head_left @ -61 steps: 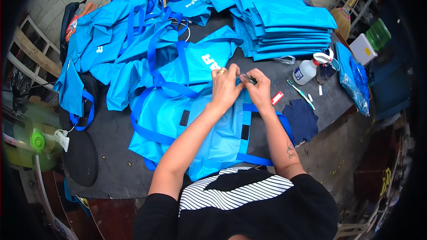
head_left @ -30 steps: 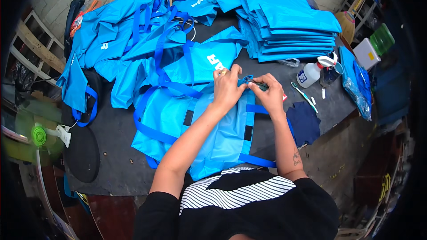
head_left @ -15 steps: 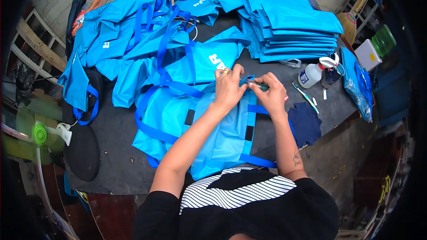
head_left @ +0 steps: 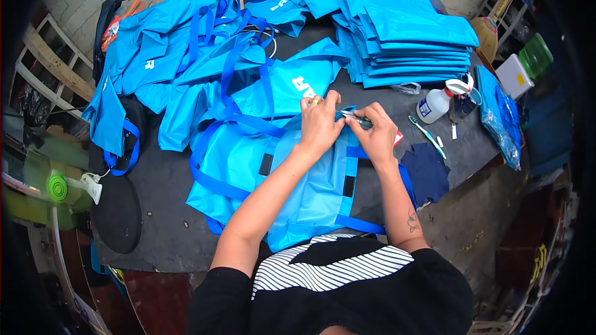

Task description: Trimming loose threads and inspecting blue reusable shopping bags.

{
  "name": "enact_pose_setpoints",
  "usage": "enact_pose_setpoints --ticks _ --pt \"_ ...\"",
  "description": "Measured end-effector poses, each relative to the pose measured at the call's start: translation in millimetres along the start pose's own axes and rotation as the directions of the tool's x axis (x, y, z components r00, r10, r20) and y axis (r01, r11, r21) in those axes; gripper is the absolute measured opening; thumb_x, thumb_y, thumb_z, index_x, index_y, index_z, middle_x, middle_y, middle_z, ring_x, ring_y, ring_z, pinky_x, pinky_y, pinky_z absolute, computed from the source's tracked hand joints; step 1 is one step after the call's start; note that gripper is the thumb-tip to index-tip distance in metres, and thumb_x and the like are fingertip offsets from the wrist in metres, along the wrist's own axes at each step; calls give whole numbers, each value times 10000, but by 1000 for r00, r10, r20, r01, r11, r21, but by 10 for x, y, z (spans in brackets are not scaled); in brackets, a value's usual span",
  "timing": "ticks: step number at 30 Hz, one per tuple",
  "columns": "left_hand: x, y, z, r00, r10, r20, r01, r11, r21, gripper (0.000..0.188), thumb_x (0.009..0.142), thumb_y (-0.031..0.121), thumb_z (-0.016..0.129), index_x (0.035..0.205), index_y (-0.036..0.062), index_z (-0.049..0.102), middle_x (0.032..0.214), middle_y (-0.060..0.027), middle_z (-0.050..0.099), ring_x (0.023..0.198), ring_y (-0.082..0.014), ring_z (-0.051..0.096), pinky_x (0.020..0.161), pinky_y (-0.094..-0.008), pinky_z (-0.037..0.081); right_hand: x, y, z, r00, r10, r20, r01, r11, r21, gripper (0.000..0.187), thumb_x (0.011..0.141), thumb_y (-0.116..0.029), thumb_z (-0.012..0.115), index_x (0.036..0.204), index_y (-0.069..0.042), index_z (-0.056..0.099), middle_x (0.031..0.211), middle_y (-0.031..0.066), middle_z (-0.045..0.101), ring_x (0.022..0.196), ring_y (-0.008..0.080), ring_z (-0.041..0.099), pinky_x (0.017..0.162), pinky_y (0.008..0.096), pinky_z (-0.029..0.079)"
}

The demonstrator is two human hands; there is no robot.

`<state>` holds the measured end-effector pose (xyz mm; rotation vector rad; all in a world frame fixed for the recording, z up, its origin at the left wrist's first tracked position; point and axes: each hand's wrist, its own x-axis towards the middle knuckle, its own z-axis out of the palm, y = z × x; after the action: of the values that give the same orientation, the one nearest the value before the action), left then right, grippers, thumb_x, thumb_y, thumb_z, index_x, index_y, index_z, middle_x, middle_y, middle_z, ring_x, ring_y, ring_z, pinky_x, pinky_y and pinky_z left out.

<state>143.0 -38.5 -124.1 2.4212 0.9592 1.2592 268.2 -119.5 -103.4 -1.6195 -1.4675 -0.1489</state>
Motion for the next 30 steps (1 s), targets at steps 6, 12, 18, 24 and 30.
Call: enact_pose_setpoints --ticks 6,12,18,24,30 --pt "-11 34 -35 998 -43 35 44 999 -13 425 626 177 813 929 88 529 761 -58 588 794 -235 586 818 -382 339 25 18 -16 996 92 -16 -91 995 50 184 728 -139 754 811 -8 655 745 77 585 653 205 596 584 307 444" --pt "-34 32 -81 1000 19 5 -18 999 -40 390 641 153 790 931 84 539 784 -60 583 835 -233 567 863 -381 333 110 200 -69 973 153 172 -191 954 232 226 721 -201 765 839 -28 680 776 55 608 687 196 622 606 310 459" --pt "-47 7 -103 1000 13 -16 -14 998 -67 373 641 109 758 937 83 533 796 -53 571 833 -236 554 876 -383 323 89 123 -65 947 177 267 -224 962 157 237 706 -201 781 837 -21 698 767 59 606 688 174 611 604 294 447" --pt "-49 7 -123 1000 8 -19 -10 996 -85 385 634 99 759 944 82 531 801 -53 571 830 -233 554 877 -388 320 42 160 8 961 148 233 -214 932 291 220 698 -152 787 853 -21 704 756 58 602 671 168 602 587 292 439" --pt "-61 -18 -104 1000 4 -10 -5 997 -82 388 634 100 766 944 86 532 807 -53 577 833 -227 560 874 -383 323 39 134 9 960 167 227 -222 944 246 198 709 -136 778 846 -15 700 768 57 604 670 146 589 586 278 427"
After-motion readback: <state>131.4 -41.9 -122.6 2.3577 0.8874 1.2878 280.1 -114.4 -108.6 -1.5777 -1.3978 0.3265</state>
